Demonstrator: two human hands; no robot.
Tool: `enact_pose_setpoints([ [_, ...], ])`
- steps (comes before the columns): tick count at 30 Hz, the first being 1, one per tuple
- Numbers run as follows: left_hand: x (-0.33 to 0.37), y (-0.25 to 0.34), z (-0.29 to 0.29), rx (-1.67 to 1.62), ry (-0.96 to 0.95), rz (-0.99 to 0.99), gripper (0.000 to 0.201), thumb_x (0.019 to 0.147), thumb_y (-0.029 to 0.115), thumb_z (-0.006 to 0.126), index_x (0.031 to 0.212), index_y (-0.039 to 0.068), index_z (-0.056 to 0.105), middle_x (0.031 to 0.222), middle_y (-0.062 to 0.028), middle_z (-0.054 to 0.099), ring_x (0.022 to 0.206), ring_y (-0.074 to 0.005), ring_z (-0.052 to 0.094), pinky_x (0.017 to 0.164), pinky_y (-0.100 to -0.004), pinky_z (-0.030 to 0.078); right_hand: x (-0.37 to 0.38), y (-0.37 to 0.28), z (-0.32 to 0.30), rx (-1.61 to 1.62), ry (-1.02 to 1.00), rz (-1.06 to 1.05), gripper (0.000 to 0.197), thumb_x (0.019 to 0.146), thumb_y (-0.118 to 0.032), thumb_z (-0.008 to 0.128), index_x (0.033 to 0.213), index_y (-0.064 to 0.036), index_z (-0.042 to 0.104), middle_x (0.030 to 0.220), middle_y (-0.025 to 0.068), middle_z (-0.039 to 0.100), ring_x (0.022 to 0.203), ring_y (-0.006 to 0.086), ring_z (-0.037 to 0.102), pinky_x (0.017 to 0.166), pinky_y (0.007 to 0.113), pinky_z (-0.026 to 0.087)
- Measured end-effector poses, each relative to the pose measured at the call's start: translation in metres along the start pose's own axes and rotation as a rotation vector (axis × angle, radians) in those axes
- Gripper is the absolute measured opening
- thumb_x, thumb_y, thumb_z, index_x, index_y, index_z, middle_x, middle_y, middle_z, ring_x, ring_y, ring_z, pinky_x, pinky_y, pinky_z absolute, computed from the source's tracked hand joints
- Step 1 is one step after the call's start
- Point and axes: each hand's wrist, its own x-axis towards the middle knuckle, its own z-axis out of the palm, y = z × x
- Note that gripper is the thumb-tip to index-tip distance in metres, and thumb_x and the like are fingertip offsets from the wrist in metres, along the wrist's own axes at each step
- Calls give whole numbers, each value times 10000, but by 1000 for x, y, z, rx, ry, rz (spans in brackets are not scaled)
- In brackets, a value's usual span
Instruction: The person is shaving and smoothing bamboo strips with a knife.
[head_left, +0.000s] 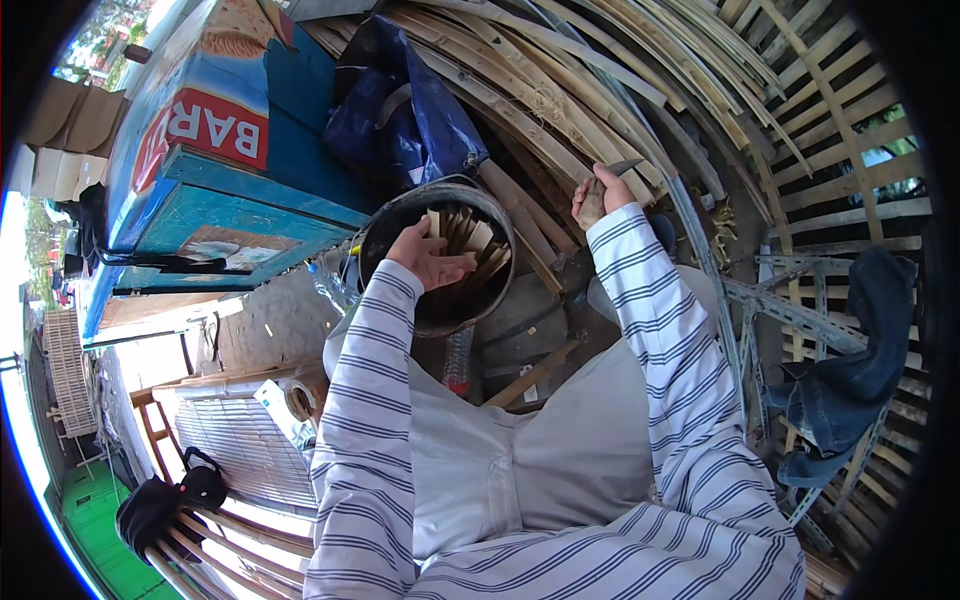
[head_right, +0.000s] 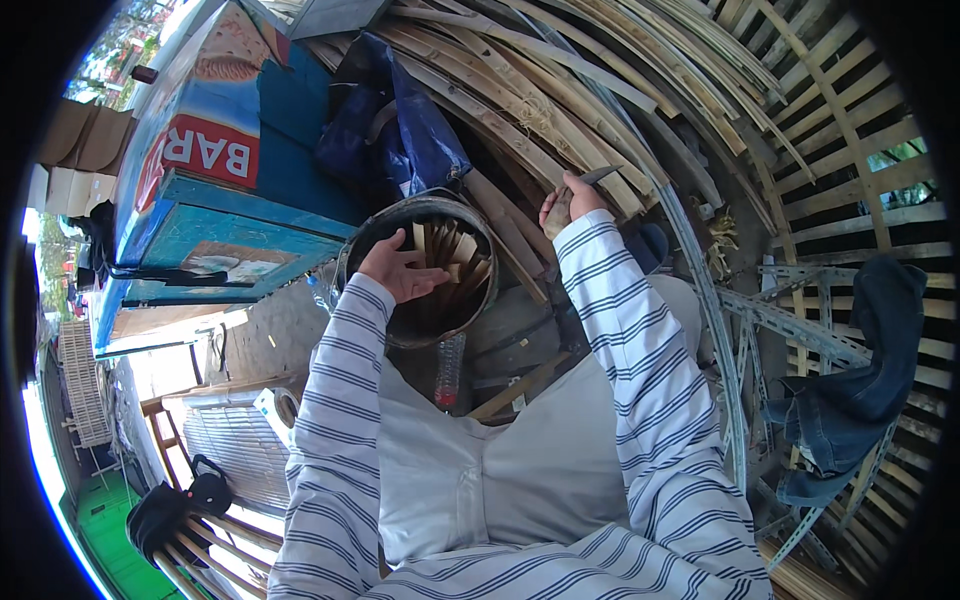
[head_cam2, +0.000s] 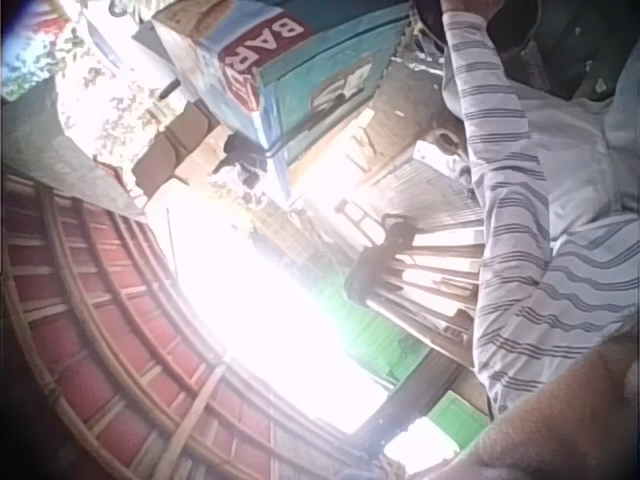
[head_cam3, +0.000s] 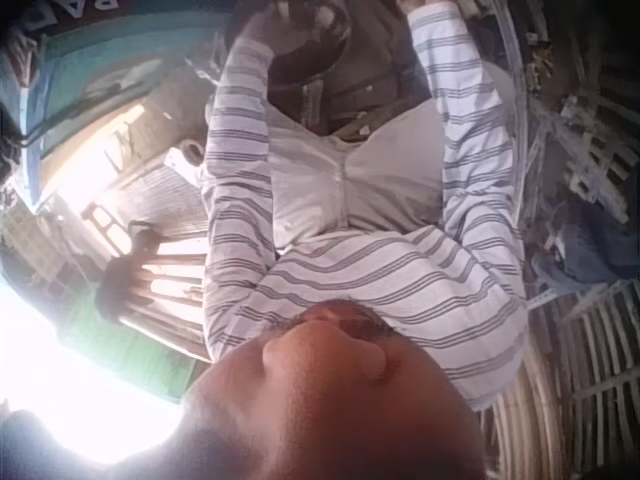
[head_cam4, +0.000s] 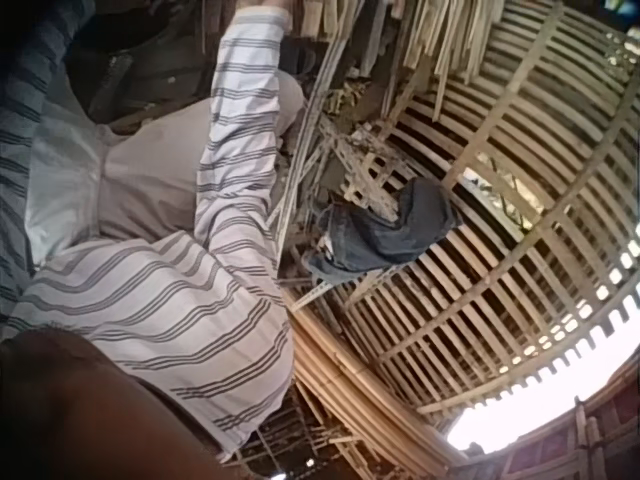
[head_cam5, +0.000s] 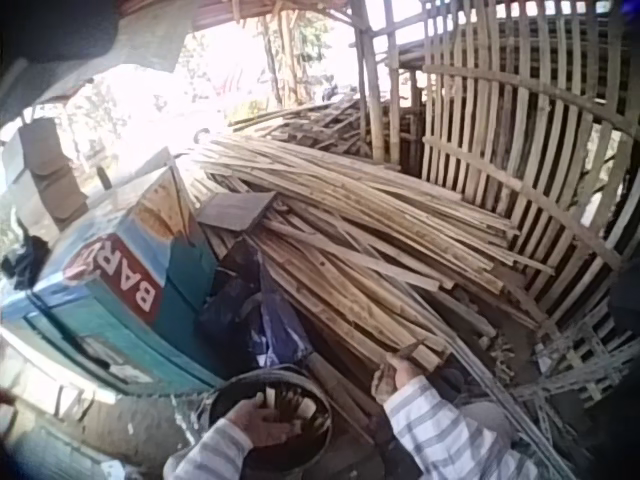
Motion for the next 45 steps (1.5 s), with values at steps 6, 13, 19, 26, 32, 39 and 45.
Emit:
enact_pose_setpoints([
  [6, 115, -37, -4, 1161, 514, 411, 395, 889, 244, 571, 1227, 41, 566, 1229, -171, 586, 1096, -297, 592, 869, -416, 503, 12, -7, 16, -26, 17, -35, 345, 899, -301, 542, 657, -58, 501, 592, 108, 541, 527, 255, 515, 519, 369, 446],
  [13, 169, -59, -2, 1047, 648, 884, 375, 835, 144, 594, 1209, 132, 612, 1167, -173, 614, 1079, -335, 583, 943, -396, 452, 9, -18, 32, 23, 90, -55, 305, 902, -290, 557, 705, -62, 508, 606, 84, 535, 537, 233, 524, 517, 346, 450],
  [19, 165, -44, 9, 897, 402, 755, 252, 811, 148, 614, 1051, 133, 691, 1157, -97, 606, 1076, -303, 580, 914, -370, 463, 18, -33, 32, -53, -43, -98, 317, 923, -293, 505, 715, -54, 492, 602, 110, 539, 511, 268, 546, 514, 375, 484],
  [26, 181, -50, -20, 858, 587, 841, 247, 831, 212, 616, 957, 15, 695, 888, -183, 674, 828, -295, 671, 775, -372, 520, 19, -34, 39, 19, 35, -65, 317, 920, -284, 512, 705, -53, 487, 596, 103, 531, 513, 253, 536, 513, 362, 484],
  [32, 95, -18, -17, 1559, 267, 416, 269, 817, 174, 612, 980, -31, 677, 761, -169, 687, 650, -277, 685, 672, -352, 554, 18, -33, 44, 101, 62, -45, 330, 917, -286, 509, 691, -45, 493, 598, 106, 537, 524, 252, 539, 526, 364, 492],
  [39, 0, 36, 58, 1063, 61, 1281, 617, 811, -1, 602, 1374, -50, 354, 1208, -239, 583, 919, -295, 668, 805, -337, 530, 21, -30, 27, 71, 76, -83, 328, 906, -281, 527, 690, -39, 483, 581, 118, 530, 507, 282, 543, 502, 400, 489],
  [45, -28, 10, 45, 1141, 331, 885, 231, 838, 129, 659, 922, -85, 645, 741, -119, 684, 580, -144, 633, 520, -250, 479, 22, -28, 9, 263, 180, -72, 238, 902, -221, 520, 765, -46, 434, 587, 115, 509, 496, 269, 526, 473, 427, 473],
])
